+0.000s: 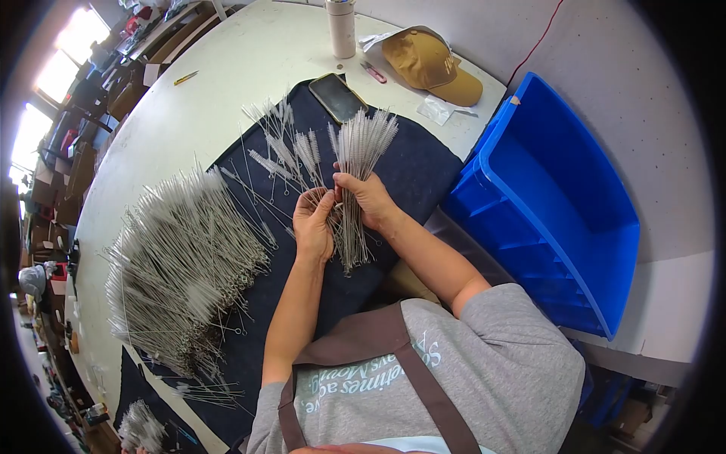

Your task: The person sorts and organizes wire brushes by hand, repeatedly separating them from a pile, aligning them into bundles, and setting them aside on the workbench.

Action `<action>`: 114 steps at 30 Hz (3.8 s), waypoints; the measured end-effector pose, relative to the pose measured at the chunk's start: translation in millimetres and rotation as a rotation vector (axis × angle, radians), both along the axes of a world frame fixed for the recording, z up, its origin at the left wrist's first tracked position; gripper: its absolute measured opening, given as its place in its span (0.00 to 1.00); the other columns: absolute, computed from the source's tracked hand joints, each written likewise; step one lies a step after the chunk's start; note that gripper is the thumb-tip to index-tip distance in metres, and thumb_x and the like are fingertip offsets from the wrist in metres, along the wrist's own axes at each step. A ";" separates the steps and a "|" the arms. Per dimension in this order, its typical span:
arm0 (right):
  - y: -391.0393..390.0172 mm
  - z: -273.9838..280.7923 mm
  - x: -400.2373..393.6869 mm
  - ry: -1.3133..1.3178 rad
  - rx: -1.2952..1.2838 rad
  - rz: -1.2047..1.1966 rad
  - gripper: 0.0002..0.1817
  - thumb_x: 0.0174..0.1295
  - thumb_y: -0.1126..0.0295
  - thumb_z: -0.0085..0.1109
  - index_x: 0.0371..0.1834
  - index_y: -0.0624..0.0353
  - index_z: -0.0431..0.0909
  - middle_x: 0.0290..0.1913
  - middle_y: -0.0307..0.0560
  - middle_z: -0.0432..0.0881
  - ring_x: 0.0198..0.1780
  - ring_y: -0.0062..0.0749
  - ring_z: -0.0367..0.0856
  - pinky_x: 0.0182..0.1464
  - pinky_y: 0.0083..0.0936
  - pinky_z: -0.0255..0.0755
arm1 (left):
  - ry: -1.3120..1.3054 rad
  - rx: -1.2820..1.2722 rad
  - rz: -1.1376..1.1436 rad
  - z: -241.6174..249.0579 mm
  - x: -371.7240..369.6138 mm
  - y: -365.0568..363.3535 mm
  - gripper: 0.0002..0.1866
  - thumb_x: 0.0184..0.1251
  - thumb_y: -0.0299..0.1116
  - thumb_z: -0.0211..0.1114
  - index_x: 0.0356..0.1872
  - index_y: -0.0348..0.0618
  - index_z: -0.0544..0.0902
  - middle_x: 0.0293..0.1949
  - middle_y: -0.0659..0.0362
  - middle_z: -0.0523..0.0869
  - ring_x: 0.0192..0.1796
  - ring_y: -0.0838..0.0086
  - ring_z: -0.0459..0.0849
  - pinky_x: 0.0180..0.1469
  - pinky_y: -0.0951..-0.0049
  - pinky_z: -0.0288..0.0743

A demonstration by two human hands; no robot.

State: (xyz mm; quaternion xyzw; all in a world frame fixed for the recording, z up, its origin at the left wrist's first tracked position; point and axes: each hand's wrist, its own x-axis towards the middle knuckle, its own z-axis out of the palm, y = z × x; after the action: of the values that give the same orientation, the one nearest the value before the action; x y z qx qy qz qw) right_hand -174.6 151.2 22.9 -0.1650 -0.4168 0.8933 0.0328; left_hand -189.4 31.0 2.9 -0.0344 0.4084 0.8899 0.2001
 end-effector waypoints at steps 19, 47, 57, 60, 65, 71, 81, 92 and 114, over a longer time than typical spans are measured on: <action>-11.3 7.8 -5.5 -0.118 -0.010 -0.025 0.09 0.55 0.67 0.61 0.32 0.58 0.72 0.18 0.35 0.70 0.21 0.19 0.69 0.27 0.18 0.68 | -0.016 0.185 0.027 -3.0 0.7 -5.3 0.06 0.61 0.23 0.59 0.37 0.41 0.71 0.29 0.61 0.77 0.32 0.76 0.79 0.35 0.75 0.78; 6.6 120.5 -23.7 0.168 0.667 0.125 0.09 0.51 0.68 0.66 0.28 0.59 0.76 0.24 0.35 0.75 0.20 0.13 0.66 0.22 0.12 0.60 | 0.258 -0.272 -0.006 46.4 14.8 -47.3 0.09 0.65 0.33 0.58 0.39 0.37 0.77 0.28 0.62 0.79 0.23 0.86 0.71 0.25 0.86 0.63; 5.7 133.2 -60.4 0.294 0.767 0.234 0.06 0.53 0.72 0.63 0.26 0.60 0.75 0.21 0.35 0.74 0.21 0.13 0.68 0.22 0.13 0.62 | 0.274 -0.297 -0.018 32.9 18.7 -65.8 0.11 0.64 0.35 0.59 0.42 0.38 0.78 0.29 0.63 0.79 0.24 0.85 0.72 0.27 0.85 0.65; 10.3 147.9 -79.1 0.323 0.780 0.226 0.05 0.52 0.73 0.62 0.25 0.58 0.75 0.25 0.37 0.75 0.21 0.14 0.68 0.22 0.14 0.62 | 0.260 -0.318 -0.018 26.8 23.0 -76.2 0.13 0.65 0.34 0.58 0.45 0.37 0.77 0.30 0.63 0.78 0.25 0.85 0.71 0.27 0.85 0.65; 29.9 192.1 -137.7 0.316 0.845 0.085 0.06 0.51 0.72 0.63 0.24 0.58 0.74 0.20 0.37 0.73 0.19 0.16 0.67 0.22 0.14 0.61 | 0.214 -0.314 0.087 9.5 43.1 -115.8 0.14 0.66 0.31 0.56 0.49 0.34 0.73 0.31 0.63 0.76 0.25 0.85 0.70 0.28 0.84 0.65; 22.3 163.3 -206.4 0.112 1.034 0.178 0.17 0.48 0.62 0.69 0.34 0.62 0.79 0.29 0.39 0.80 0.26 0.18 0.72 0.26 0.16 0.64 | 0.275 -0.178 0.347 18.4 69.1 -132.2 0.10 0.66 0.27 0.55 0.46 0.34 0.74 0.33 0.63 0.75 0.28 0.84 0.70 0.32 0.83 0.67; -20.9 78.4 -35.2 0.169 0.387 0.601 0.14 0.55 0.65 0.62 0.38 0.63 0.73 0.49 0.53 0.77 0.49 0.38 0.78 0.52 0.33 0.71 | 0.298 -0.440 0.133 2.8 64.0 -98.4 0.11 0.68 0.31 0.50 0.47 0.37 0.72 0.32 0.62 0.76 0.32 0.84 0.73 0.36 0.83 0.69; -60.4 42.9 30.1 0.252 0.208 0.485 0.18 0.52 0.73 0.63 0.44 0.65 0.70 0.33 0.46 0.79 0.36 0.28 0.80 0.38 0.24 0.75 | 0.626 -0.700 0.055 21.0 73.7 -64.4 0.18 0.69 0.30 0.44 0.58 0.32 0.62 0.54 0.42 0.70 0.59 0.55 0.69 0.58 0.68 0.61; -77.0 -11.8 57.5 0.811 0.978 0.526 0.21 0.52 0.76 0.61 0.49 0.64 0.66 0.29 0.36 0.72 0.30 0.18 0.70 0.36 0.17 0.66 | 0.849 -0.792 0.307 -21.7 99.2 -82.4 0.18 0.44 0.31 0.67 0.37 0.37 0.74 0.33 0.47 0.80 0.40 0.53 0.79 0.39 0.62 0.72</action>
State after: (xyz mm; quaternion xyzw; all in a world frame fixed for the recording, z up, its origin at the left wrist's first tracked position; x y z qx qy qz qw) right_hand -117.1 74.2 11.1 0.3230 -0.7530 0.5719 0.0390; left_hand -90.2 -51.4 -18.9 0.1935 0.7435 0.6248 -0.1393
